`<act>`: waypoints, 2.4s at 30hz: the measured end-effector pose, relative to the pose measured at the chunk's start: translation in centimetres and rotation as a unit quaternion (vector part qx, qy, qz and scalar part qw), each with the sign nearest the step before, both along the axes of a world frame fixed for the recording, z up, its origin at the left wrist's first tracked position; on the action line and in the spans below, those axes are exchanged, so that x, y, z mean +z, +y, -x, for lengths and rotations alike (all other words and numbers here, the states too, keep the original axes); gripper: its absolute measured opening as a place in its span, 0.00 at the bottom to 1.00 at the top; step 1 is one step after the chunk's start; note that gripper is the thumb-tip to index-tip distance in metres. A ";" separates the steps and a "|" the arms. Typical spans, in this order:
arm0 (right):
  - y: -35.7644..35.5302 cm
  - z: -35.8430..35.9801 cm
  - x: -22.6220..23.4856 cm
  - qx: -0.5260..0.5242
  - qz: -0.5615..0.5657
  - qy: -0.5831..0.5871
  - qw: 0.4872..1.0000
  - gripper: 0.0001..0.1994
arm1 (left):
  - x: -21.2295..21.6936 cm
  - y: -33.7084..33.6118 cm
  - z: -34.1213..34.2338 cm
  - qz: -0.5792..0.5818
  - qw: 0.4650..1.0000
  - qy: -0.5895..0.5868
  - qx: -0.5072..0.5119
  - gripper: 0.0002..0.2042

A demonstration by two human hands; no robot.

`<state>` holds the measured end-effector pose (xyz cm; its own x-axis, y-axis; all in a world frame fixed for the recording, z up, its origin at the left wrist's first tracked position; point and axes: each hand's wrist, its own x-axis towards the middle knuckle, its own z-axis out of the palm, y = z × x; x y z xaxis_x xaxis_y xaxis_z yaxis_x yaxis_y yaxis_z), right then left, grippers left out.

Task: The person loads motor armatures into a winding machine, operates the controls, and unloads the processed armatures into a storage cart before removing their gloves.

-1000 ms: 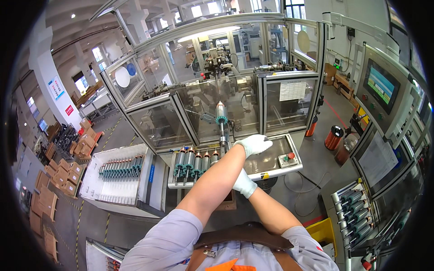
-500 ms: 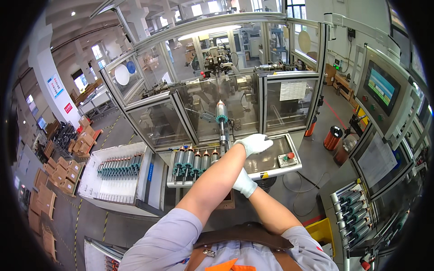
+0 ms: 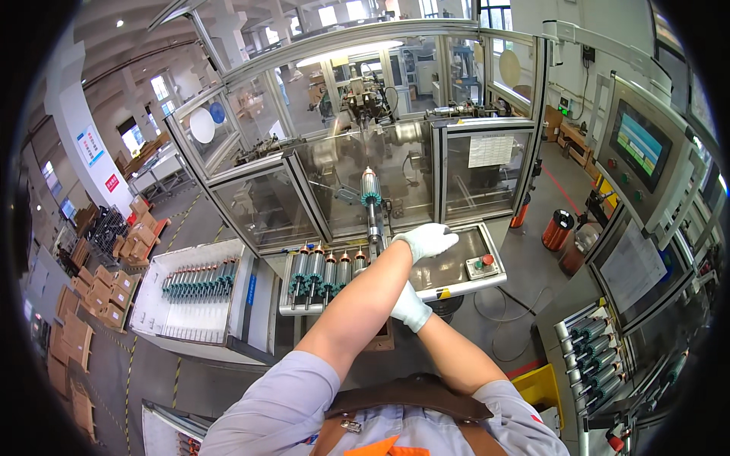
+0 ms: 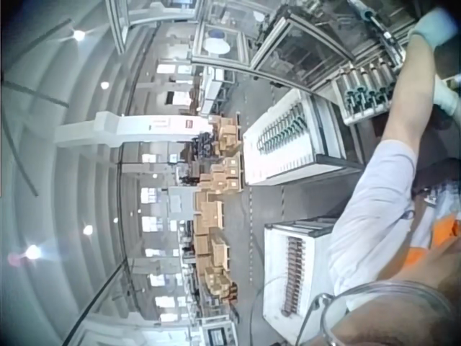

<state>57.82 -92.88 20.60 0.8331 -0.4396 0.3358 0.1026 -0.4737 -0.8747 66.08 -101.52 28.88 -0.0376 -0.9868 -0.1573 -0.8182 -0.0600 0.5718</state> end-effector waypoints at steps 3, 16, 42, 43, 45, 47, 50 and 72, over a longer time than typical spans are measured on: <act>0.6 0.2 0.8 0.003 0.011 -0.005 1.000 0.23 | -0.4 -0.1 -0.3 0.002 1.000 -0.006 0.005 0.28; 0.5 0.1 0.4 0.016 -0.042 -0.041 0.998 0.24 | 0.1 0.4 0.0 0.009 1.000 0.006 -0.002 0.27; -4.9 -8.8 -0.6 0.355 -0.495 0.166 0.776 0.23 | 2.2 6.6 -3.3 0.099 0.994 -0.050 -0.009 0.26; -6.6 -9.8 -2.7 0.345 -0.651 0.128 0.664 0.24 | 0.9 6.0 -3.5 0.126 0.989 -0.079 -0.008 0.25; -5.4 -10.3 -3.5 0.288 -0.886 0.048 0.360 0.25 | 1.3 6.0 -4.0 0.086 0.996 -0.001 0.015 0.25; -6.0 -10.7 -3.4 0.229 -0.958 -0.008 0.170 0.25 | 1.8 6.0 -4.3 0.006 0.986 0.157 0.049 0.25; -5.0 -11.5 -2.0 -0.015 -0.900 -0.151 -0.409 0.26 | 1.0 6.4 -6.1 0.033 0.994 0.104 0.031 0.25; -3.1 -7.8 3.1 -0.237 -0.253 -0.310 -0.885 0.32 | 1.8 7.5 -5.3 0.036 0.997 -0.012 0.070 0.23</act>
